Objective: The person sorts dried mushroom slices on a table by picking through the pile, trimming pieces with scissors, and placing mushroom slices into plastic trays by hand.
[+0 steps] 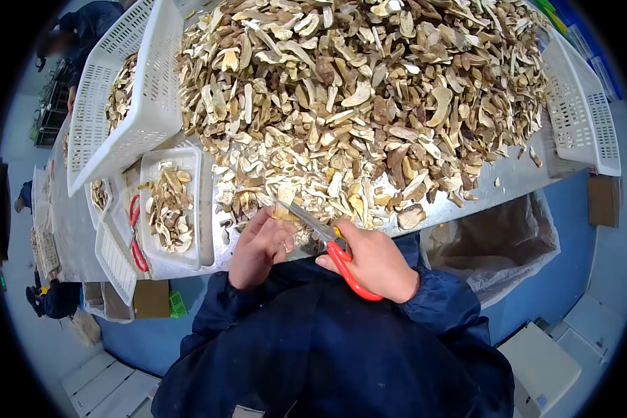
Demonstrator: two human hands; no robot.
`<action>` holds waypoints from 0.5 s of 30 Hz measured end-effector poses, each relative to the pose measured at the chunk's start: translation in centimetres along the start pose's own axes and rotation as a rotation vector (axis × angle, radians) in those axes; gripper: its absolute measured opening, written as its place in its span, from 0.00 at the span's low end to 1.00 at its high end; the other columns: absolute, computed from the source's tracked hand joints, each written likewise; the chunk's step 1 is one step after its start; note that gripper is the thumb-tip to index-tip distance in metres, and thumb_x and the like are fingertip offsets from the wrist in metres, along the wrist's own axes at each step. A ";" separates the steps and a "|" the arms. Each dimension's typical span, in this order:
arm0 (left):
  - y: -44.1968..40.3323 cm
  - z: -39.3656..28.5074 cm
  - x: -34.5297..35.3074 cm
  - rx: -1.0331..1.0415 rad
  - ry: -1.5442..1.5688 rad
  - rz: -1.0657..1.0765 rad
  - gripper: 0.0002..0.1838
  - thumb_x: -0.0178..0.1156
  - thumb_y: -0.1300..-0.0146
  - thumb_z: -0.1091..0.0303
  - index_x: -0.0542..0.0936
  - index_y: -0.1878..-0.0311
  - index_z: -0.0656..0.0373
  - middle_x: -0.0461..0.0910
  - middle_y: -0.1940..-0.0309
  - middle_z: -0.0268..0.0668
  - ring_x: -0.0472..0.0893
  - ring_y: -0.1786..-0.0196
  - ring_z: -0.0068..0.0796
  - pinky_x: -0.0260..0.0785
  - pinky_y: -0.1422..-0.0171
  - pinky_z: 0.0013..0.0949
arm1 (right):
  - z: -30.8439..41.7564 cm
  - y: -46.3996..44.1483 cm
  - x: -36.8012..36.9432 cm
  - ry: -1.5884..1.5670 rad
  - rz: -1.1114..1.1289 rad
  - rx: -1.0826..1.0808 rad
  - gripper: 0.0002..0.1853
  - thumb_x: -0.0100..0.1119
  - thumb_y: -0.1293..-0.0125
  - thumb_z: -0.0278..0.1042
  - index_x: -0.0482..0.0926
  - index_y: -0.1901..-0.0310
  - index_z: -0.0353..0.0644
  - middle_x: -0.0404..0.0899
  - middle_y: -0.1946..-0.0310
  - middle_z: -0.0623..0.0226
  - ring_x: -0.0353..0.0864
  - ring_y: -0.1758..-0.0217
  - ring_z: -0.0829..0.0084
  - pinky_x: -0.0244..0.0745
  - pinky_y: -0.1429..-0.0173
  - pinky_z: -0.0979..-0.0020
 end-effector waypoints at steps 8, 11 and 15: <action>0.2 -0.5 -0.9 0.258 -0.362 0.003 0.10 0.57 0.33 0.66 0.77 0.57 0.63 0.71 0.75 0.26 0.67 0.74 0.12 0.58 0.70 0.19 | -0.8 0.4 1.0 -0.205 0.096 -0.134 0.33 0.67 0.43 0.54 0.67 0.48 0.35 0.76 0.73 0.46 0.78 0.69 0.44 0.71 0.66 0.56; 0.7 -1.4 -1.7 0.201 -0.421 0.110 0.10 0.58 0.34 0.66 0.78 0.57 0.64 0.71 0.73 0.26 0.67 0.74 0.12 0.58 0.70 0.20 | -0.3 0.4 0.6 -0.161 0.124 -0.143 0.32 0.65 0.42 0.54 0.67 0.48 0.35 0.76 0.72 0.46 0.78 0.69 0.44 0.71 0.67 0.56; 0.7 -1.0 -3.7 0.169 -0.423 0.082 0.08 0.57 0.34 0.67 0.77 0.59 0.62 0.72 0.75 0.26 0.69 0.73 0.13 0.60 0.70 0.20 | 0.0 0.0 2.4 -0.141 0.150 -0.105 0.28 0.62 0.40 0.55 0.70 0.54 0.36 0.75 0.79 0.46 0.77 0.74 0.44 0.71 0.69 0.52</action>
Point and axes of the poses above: each hand's wrist, its own y-axis away from the middle knuckle, its own x-axis out of the palm, z = x × y, the point moved 1 cm from there along -y, towards the middle knuckle
